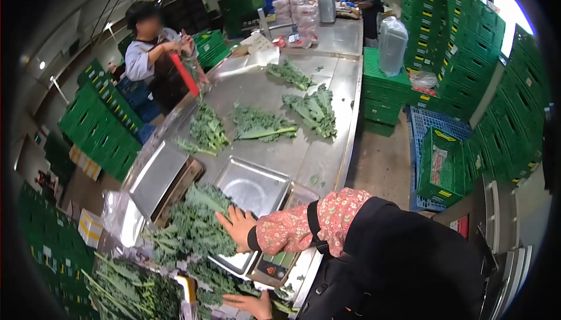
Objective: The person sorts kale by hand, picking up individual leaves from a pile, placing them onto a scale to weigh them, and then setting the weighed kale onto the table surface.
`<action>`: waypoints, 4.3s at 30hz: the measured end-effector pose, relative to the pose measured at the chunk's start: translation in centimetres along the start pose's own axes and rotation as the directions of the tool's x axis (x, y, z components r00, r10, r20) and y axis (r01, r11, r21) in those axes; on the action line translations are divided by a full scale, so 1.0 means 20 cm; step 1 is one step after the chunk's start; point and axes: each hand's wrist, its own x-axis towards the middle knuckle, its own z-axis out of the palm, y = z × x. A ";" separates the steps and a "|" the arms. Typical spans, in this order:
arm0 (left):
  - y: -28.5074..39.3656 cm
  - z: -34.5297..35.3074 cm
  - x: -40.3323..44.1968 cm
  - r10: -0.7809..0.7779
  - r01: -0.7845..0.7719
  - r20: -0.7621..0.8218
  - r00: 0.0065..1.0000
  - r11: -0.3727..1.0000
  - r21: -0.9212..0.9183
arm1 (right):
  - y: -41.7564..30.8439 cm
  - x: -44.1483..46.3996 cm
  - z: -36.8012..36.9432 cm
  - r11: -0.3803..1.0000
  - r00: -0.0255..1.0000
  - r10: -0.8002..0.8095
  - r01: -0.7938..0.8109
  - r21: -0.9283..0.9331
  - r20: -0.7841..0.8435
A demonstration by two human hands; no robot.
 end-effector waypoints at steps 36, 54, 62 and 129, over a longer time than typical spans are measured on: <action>0.94 -0.33 0.58 0.244 -0.276 -0.177 0.954 0.943 -0.185 | 1.67 0.78 -0.86 0.305 0.964 0.191 0.120 0.945 -0.184; -0.18 -0.34 0.46 -0.571 0.300 -0.266 0.777 0.706 -0.641 | 3.18 2.42 -0.30 0.989 0.947 0.120 -0.089 0.115 -0.297; -0.33 -0.22 0.37 -0.564 0.158 -0.288 0.774 0.613 -0.774 | 2.78 2.28 -0.84 0.929 0.988 -0.118 0.145 0.341 -0.099; -1.06 -1.33 0.19 0.940 0.362 0.020 0.339 -0.111 -0.926 | -2.02 0.10 -0.76 0.105 0.233 -0.827 0.958 0.266 -0.512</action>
